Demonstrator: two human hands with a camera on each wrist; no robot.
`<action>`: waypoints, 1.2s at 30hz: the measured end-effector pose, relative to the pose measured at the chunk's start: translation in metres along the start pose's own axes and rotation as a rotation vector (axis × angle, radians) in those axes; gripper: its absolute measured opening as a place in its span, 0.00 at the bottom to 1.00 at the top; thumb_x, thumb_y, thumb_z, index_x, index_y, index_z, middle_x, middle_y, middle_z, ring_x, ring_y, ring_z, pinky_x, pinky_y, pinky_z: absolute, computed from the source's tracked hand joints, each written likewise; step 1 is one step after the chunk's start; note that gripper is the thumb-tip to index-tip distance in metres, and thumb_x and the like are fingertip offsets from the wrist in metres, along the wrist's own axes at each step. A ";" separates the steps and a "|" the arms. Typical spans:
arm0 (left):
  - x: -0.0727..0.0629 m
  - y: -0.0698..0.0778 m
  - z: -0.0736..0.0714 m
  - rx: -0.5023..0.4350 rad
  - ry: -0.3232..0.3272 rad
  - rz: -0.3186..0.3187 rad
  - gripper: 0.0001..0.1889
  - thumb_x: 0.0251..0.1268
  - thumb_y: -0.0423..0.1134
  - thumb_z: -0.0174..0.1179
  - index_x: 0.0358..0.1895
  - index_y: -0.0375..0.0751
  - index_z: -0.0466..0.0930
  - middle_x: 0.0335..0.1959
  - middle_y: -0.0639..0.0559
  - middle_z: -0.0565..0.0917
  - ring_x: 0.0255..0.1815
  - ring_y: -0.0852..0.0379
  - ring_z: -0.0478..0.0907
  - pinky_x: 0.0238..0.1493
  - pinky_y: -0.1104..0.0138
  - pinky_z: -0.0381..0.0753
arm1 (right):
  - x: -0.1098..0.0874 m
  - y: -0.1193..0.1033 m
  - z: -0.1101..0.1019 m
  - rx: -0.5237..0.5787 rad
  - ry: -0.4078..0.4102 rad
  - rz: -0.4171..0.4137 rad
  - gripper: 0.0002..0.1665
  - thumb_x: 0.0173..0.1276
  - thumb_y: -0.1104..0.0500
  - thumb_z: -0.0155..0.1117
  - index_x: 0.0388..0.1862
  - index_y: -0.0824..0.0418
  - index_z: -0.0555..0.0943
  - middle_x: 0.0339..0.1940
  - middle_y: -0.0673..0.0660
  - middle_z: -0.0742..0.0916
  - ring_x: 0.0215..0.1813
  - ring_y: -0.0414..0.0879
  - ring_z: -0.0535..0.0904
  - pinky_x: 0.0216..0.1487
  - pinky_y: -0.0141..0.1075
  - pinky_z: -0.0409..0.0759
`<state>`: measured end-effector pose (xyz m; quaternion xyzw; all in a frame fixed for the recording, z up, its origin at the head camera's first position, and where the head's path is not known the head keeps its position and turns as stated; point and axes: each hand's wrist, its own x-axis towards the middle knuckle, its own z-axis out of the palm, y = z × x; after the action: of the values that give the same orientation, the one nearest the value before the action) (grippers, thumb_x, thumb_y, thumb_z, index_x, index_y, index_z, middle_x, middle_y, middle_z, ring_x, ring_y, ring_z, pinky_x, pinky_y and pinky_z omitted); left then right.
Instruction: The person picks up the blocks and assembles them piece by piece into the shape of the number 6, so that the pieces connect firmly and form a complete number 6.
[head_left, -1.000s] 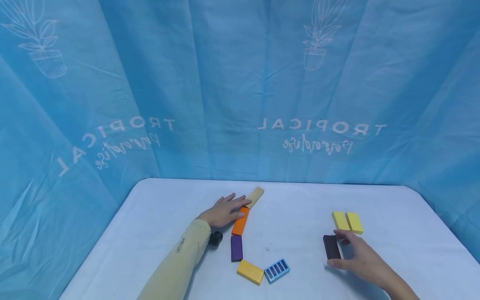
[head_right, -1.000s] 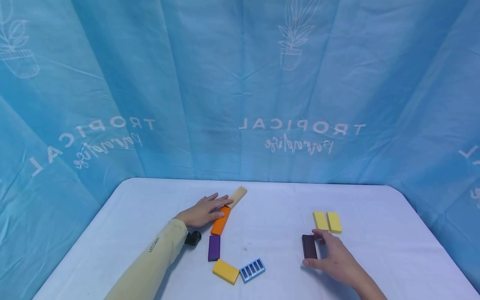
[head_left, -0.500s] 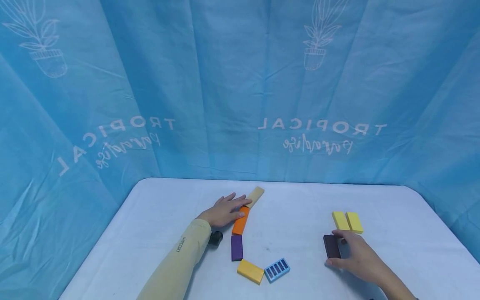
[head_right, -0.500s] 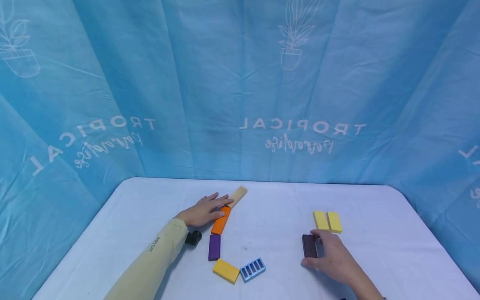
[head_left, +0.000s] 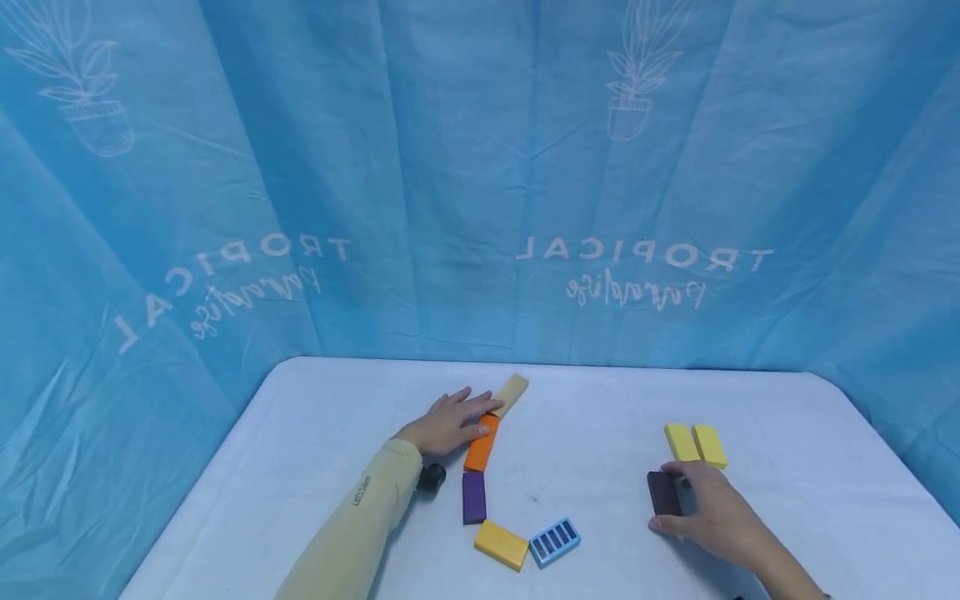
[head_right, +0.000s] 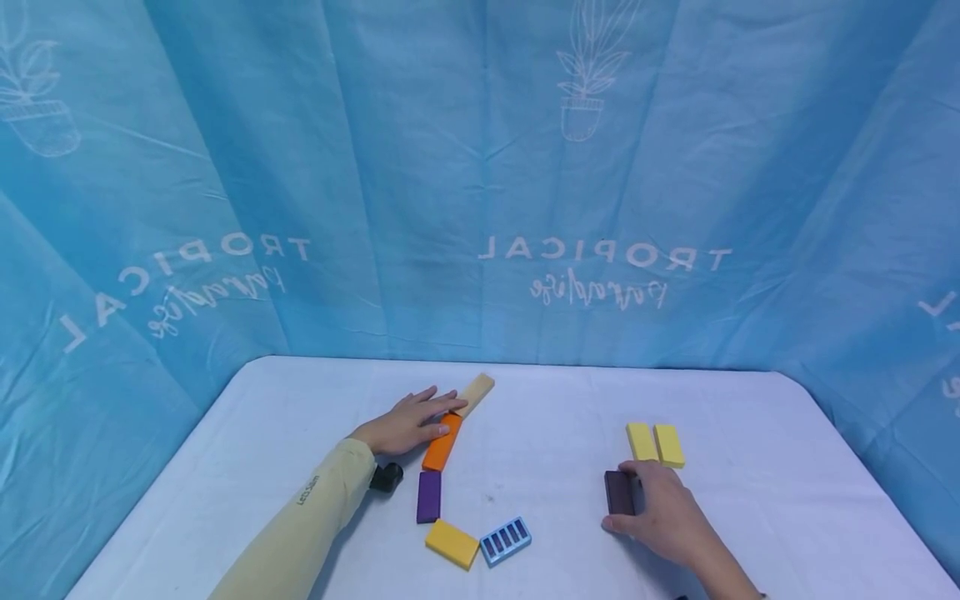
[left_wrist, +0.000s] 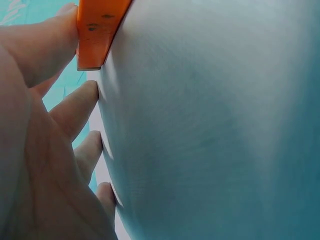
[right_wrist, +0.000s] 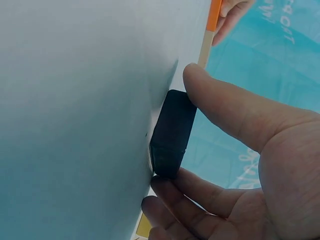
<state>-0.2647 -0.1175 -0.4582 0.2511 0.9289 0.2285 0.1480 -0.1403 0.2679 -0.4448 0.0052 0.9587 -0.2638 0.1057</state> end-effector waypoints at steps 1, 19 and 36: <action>0.000 0.000 0.000 -0.001 0.002 0.000 0.26 0.79 0.49 0.51 0.77 0.58 0.64 0.80 0.53 0.59 0.82 0.42 0.44 0.78 0.44 0.39 | 0.000 0.000 0.000 -0.002 -0.001 0.002 0.58 0.46 0.38 0.83 0.68 0.69 0.71 0.63 0.69 0.77 0.63 0.65 0.73 0.60 0.63 0.73; 0.001 -0.002 0.001 -0.002 0.005 0.008 0.26 0.79 0.48 0.51 0.77 0.59 0.65 0.80 0.53 0.59 0.82 0.42 0.44 0.78 0.44 0.39 | 0.003 0.002 -0.002 -0.013 0.010 0.011 0.57 0.43 0.40 0.85 0.66 0.68 0.74 0.62 0.70 0.78 0.64 0.68 0.72 0.59 0.64 0.73; -0.001 0.000 -0.001 0.000 0.002 0.020 0.26 0.79 0.48 0.51 0.77 0.57 0.64 0.80 0.52 0.59 0.82 0.42 0.45 0.78 0.44 0.40 | -0.006 -0.010 -0.004 0.024 0.066 -0.031 0.55 0.45 0.37 0.83 0.67 0.64 0.74 0.62 0.65 0.80 0.60 0.61 0.76 0.56 0.61 0.75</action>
<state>-0.2645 -0.1181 -0.4575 0.2600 0.9265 0.2302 0.1448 -0.1357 0.2613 -0.4347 0.0002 0.9584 -0.2767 0.0700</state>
